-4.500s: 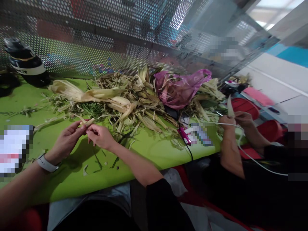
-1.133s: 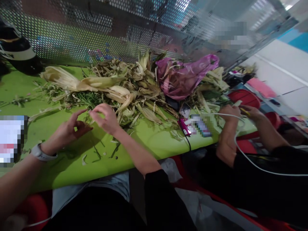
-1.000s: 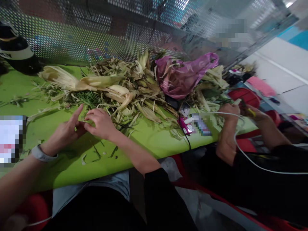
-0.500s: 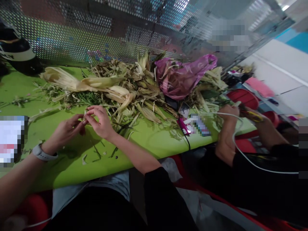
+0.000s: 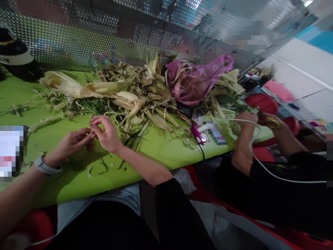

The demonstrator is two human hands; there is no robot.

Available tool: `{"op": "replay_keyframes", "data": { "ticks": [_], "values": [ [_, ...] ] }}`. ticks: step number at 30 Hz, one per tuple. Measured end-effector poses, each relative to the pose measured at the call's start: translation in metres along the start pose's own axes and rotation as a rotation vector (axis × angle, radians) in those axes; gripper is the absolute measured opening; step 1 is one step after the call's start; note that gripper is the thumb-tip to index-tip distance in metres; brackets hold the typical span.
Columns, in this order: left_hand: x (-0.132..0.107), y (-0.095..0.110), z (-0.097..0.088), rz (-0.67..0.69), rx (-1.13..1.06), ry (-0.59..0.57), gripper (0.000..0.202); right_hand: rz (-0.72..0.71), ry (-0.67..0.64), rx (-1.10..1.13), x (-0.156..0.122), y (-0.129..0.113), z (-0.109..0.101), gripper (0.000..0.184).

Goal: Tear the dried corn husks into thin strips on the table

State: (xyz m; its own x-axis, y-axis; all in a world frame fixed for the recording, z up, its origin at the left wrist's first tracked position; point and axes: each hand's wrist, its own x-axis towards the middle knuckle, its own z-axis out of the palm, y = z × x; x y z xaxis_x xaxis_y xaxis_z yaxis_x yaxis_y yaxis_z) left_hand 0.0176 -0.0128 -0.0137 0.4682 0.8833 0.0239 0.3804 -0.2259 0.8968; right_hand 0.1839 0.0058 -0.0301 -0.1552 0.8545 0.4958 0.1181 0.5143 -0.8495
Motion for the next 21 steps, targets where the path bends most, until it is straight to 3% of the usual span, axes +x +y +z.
{"op": "replay_keyframes", "data": {
  "ticks": [3, 8, 15, 21],
  "values": [
    [0.000, 0.000, 0.001, -0.022, -0.065, -0.013, 0.028, 0.035, 0.001, -0.010, 0.001, 0.001, 0.000, 0.017],
    [0.002, 0.003, 0.003, -0.040, -0.263, -0.021, 0.029, 0.063, -0.114, -0.013, 0.009, -0.002, -0.008, 0.020],
    [0.002, 0.006, 0.004, -0.190, -0.362, -0.063, 0.033, -0.075, -0.090, -0.078, 0.005, -0.006, -0.007, 0.023],
    [0.002, 0.002, 0.001, -0.162, -0.564, 0.080, 0.032, 0.167, -0.093, -0.107, 0.011, -0.010, -0.018, 0.035]
  ]
}}
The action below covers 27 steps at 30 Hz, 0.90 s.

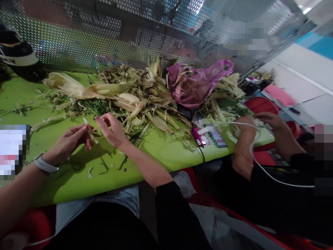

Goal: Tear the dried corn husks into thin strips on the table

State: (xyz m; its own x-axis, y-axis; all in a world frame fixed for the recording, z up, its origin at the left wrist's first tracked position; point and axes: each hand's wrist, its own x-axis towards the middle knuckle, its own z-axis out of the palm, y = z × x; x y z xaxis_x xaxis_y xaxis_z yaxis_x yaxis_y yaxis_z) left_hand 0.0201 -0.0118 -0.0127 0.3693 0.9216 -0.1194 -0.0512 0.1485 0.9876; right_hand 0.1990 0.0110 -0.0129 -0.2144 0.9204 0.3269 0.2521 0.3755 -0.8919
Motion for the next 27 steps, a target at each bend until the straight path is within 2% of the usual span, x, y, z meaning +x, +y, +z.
{"op": "replay_keyframes", "data": {
  "ticks": [2, 5, 8, 11, 14, 17, 19, 21, 24, 27],
  "values": [
    [0.000, 0.001, -0.001, 0.009, -0.078, 0.032, 0.032, 0.017, -0.063, -0.057, 0.001, 0.000, -0.003, 0.043],
    [0.000, 0.000, -0.001, 0.000, -0.038, 0.029, 0.028, -0.011, -0.109, -0.078, 0.001, 0.001, -0.002, 0.047],
    [0.001, -0.001, 0.000, 0.003, 0.052, 0.006, 0.028, 0.076, -0.092, -0.047, 0.002, 0.004, -0.001, 0.048],
    [0.002, -0.002, 0.002, 0.020, 0.072, 0.007, 0.029, 0.156, -0.158, -0.013, 0.004, 0.006, -0.001, 0.053],
    [0.001, 0.001, 0.003, 0.029, 0.105, -0.039, 0.030, 0.095, -0.199, 0.040, 0.004, 0.006, 0.000, 0.052],
    [0.000, 0.004, 0.004, 0.031, 0.141, -0.064, 0.029, 0.040, -0.124, 0.035, 0.004, 0.007, 0.005, 0.052],
    [-0.001, 0.005, 0.004, 0.026, 0.154, -0.061, 0.028, 0.070, -0.076, 0.037, 0.004, 0.011, 0.007, 0.053],
    [-0.002, 0.003, 0.004, 0.018, 0.147, -0.050, 0.026, 0.138, -0.083, 0.058, 0.006, 0.014, 0.006, 0.053],
    [-0.001, -0.001, 0.005, 0.007, 0.006, -0.025, 0.027, 0.206, -0.068, 0.073, 0.010, 0.016, -0.004, 0.053],
    [0.002, -0.005, 0.006, 0.048, -0.220, 0.018, 0.034, 0.148, 0.130, 0.075, 0.012, 0.009, -0.015, 0.051]
  ]
}}
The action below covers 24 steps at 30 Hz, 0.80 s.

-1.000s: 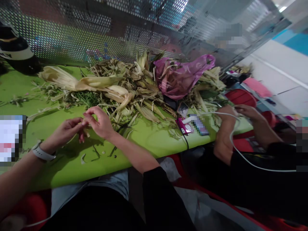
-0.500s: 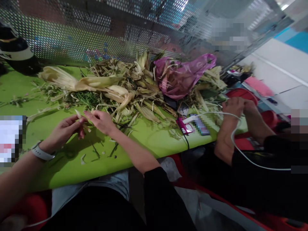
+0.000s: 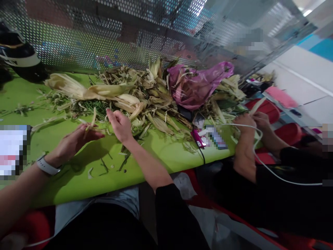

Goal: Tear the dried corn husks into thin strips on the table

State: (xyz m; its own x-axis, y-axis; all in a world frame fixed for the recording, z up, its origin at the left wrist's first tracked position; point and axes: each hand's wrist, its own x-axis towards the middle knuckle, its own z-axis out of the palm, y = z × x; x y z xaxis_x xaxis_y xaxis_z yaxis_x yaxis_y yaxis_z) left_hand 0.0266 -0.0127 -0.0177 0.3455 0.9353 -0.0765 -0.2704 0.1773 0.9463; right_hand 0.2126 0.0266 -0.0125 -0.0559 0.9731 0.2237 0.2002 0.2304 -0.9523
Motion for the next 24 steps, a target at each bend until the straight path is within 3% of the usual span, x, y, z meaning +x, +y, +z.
{"op": "replay_keyframes", "data": {
  "ticks": [2, 5, 8, 12, 15, 19, 24],
  "values": [
    [0.002, -0.002, 0.000, 0.053, -0.074, 0.022, 0.037, -0.038, -0.003, 0.001, -0.004, -0.005, -0.001, 0.050],
    [0.003, -0.003, 0.001, 0.104, -0.102, 0.056, 0.031, -0.014, -0.336, -0.090, -0.015, -0.007, 0.009, 0.044],
    [0.002, -0.004, 0.002, 0.086, -0.124, 0.091, 0.026, 0.061, -0.497, -0.020, -0.023, -0.002, 0.027, 0.036],
    [0.000, -0.006, 0.002, 0.064, -0.125, 0.106, 0.029, 0.287, -0.596, 0.358, -0.026, 0.005, 0.043, 0.027],
    [0.002, -0.006, 0.000, 0.093, -0.139, 0.139, 0.028, 0.344, -0.588, 0.465, -0.024, 0.004, 0.043, 0.026],
    [0.004, -0.002, -0.003, 0.149, -0.123, 0.229, 0.018, 0.279, -0.618, 0.413, -0.020, 0.001, 0.032, 0.024],
    [0.003, 0.007, -0.006, 0.083, -0.186, 0.226, 0.012, 0.199, -0.688, 0.198, -0.014, 0.002, 0.022, 0.022]
  ]
}}
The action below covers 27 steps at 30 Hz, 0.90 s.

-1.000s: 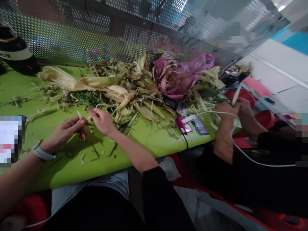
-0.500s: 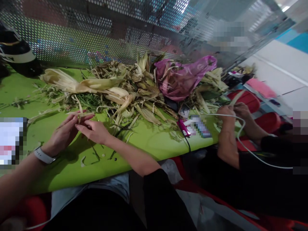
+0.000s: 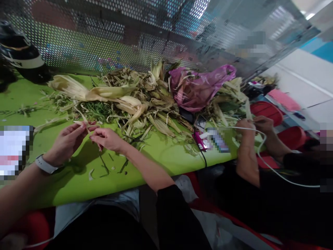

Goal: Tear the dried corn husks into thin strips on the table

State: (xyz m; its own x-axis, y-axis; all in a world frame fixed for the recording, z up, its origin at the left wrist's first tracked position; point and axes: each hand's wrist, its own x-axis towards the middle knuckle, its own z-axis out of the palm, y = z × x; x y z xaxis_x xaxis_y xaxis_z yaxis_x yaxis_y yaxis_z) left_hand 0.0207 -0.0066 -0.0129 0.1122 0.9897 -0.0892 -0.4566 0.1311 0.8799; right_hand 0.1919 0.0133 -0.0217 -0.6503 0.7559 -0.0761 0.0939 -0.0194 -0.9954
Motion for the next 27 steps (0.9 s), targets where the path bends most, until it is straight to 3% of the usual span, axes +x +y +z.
{"op": "replay_keyframes", "data": {
  "ticks": [3, 6, 8, 17, 24, 27],
  "values": [
    [0.002, 0.006, -0.005, -0.058, -0.071, -0.007, 0.009, -0.073, 0.109, -0.227, -0.003, -0.003, -0.003, 0.027],
    [0.004, 0.008, -0.009, -0.063, -0.086, -0.009, 0.012, -0.236, 0.374, -0.513, -0.008, -0.008, -0.006, 0.035],
    [0.003, 0.008, -0.010, -0.103, -0.047, -0.050, 0.015, -0.273, 0.478, -0.636, -0.009, -0.010, -0.007, 0.037],
    [-0.002, 0.007, -0.002, -0.014, 0.420, -0.158, 0.026, -0.234, 0.245, -0.587, -0.006, -0.006, -0.004, 0.037],
    [0.002, -0.006, -0.005, 0.102, 0.457, 0.025, 0.033, -0.208, 0.148, -0.655, -0.001, -0.002, 0.007, 0.028],
    [0.003, -0.004, -0.006, 0.079, 0.494, 0.003, 0.033, -0.203, 0.150, -0.738, -0.002, -0.002, 0.010, 0.026]
  ]
}}
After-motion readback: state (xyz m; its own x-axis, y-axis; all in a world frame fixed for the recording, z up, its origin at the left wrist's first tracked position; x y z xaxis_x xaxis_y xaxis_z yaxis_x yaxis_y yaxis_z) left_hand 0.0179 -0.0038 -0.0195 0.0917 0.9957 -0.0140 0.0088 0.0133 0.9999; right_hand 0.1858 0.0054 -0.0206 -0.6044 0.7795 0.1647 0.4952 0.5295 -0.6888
